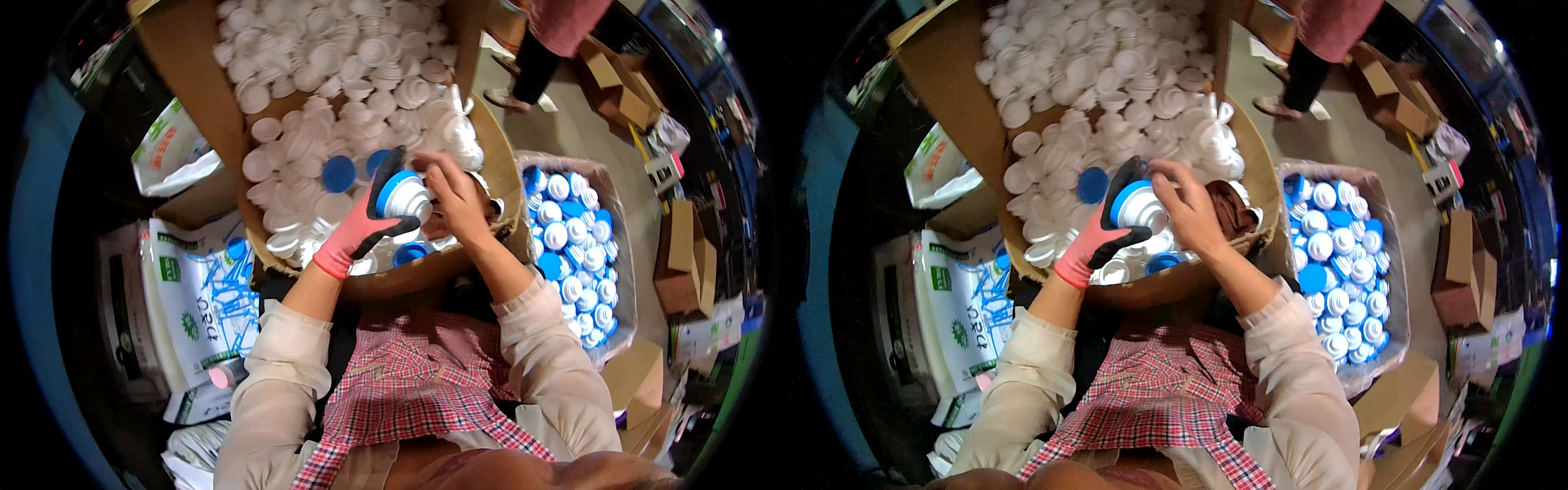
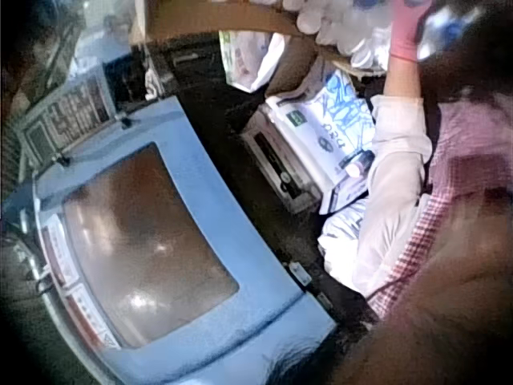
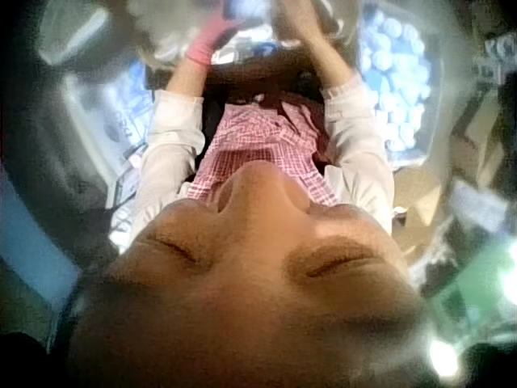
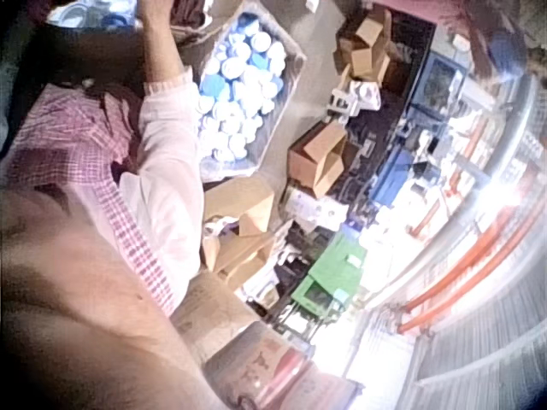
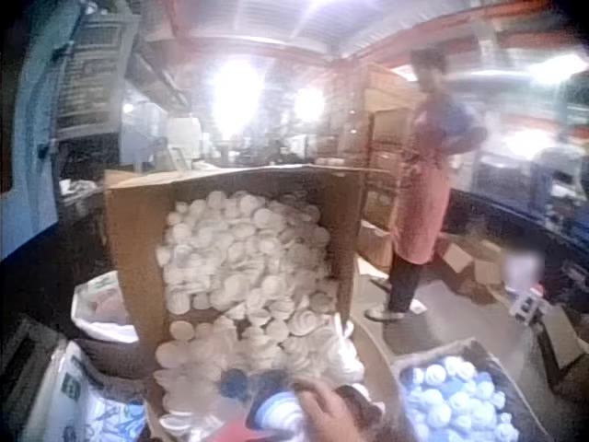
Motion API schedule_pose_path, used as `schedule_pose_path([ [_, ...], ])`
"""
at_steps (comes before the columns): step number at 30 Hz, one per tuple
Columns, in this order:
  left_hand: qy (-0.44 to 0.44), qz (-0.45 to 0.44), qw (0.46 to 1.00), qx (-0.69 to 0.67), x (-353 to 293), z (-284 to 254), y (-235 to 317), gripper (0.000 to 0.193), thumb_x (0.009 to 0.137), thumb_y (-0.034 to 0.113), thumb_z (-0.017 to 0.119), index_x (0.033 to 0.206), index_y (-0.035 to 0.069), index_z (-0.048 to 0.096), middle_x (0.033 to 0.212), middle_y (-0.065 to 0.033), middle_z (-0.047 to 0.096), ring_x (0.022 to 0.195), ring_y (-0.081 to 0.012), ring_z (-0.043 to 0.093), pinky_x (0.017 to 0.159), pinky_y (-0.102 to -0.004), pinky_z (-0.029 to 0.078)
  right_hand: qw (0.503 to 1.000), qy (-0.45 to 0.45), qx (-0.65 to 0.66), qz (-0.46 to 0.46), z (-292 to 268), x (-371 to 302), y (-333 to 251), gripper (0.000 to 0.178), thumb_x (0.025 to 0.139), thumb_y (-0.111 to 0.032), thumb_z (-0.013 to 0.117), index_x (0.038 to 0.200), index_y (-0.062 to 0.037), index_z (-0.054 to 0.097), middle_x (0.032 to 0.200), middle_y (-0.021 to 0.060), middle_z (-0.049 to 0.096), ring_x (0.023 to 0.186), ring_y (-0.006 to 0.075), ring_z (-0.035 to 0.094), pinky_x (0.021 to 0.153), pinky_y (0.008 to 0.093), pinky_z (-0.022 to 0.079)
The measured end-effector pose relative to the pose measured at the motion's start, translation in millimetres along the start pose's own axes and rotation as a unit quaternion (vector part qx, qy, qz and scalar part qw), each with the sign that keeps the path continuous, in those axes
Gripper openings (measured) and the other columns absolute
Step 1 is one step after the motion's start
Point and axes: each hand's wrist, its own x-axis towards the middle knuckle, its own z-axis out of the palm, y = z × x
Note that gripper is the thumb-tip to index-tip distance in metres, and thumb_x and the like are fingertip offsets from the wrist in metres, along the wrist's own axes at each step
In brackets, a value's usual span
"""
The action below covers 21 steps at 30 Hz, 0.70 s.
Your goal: The person repeatedly picks up white plastic containers and blue lids, places the lids on the containers, and drops the assembled units into a nearby bin. The process is continuous and repetitive throughout the clip.
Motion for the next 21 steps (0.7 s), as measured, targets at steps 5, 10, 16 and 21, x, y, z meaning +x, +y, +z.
schedule_pose_path([
  [5,0.090,-0.112,0.989,0.039,-5.1,9.6,-32.0,0.069,0.078,0.012,0.074,0.138,0.002,0.042,0.132,-0.0130,0.054,0.114,-0.0184,0.055,0.094,-0.0326,0.045,0.983,0.165,-0.078,0.006,7.6,10.2,28.8,0.055,0.100,-0.046,0.043,0.081,0.0041,0.054,0.073,0.0126,0.053,0.067,0.0207,0.046,0.063,0.0363,0.039],
  [10,0.117,-0.067,0.971,0.195,-9.3,26.9,-25.0,0.044,0.081,0.001,0.063,0.123,-0.006,0.052,0.104,-0.0130,0.067,0.097,-0.0208,0.064,0.088,-0.0327,0.049,0.975,0.178,-0.130,-0.023,1.4,17.0,41.2,0.058,0.101,-0.048,0.038,0.080,0.0049,0.051,0.064,0.0140,0.045,0.063,0.0230,0.040,0.062,0.0384,0.038],
  [16,0.170,-0.098,0.955,0.223,-0.5,17.0,-41.7,0.044,0.087,0.014,0.065,0.123,-0.006,0.052,0.113,-0.0158,0.062,0.102,-0.0258,0.060,0.091,-0.0349,0.046,0.996,0.066,-0.038,0.037,-19.5,16.8,46.5,0.040,0.095,-0.037,0.057,0.112,-0.0011,0.060,0.103,0.0089,0.064,0.094,0.0165,0.059,0.081,0.0313,0.048],
  [21,-0.024,-0.168,0.980,-0.099,-2.7,-1.1,-44.3,0.047,0.101,0.028,0.047,0.136,-0.003,0.041,0.127,-0.0177,0.055,0.099,-0.0319,0.065,0.083,-0.0405,0.055,0.992,-0.032,-0.118,0.011,-58.8,-30.9,14.2,0.070,0.071,-0.027,0.083,0.130,-0.0065,0.051,0.121,0.0102,0.056,0.115,0.0211,0.053,0.098,0.0353,0.043],
])
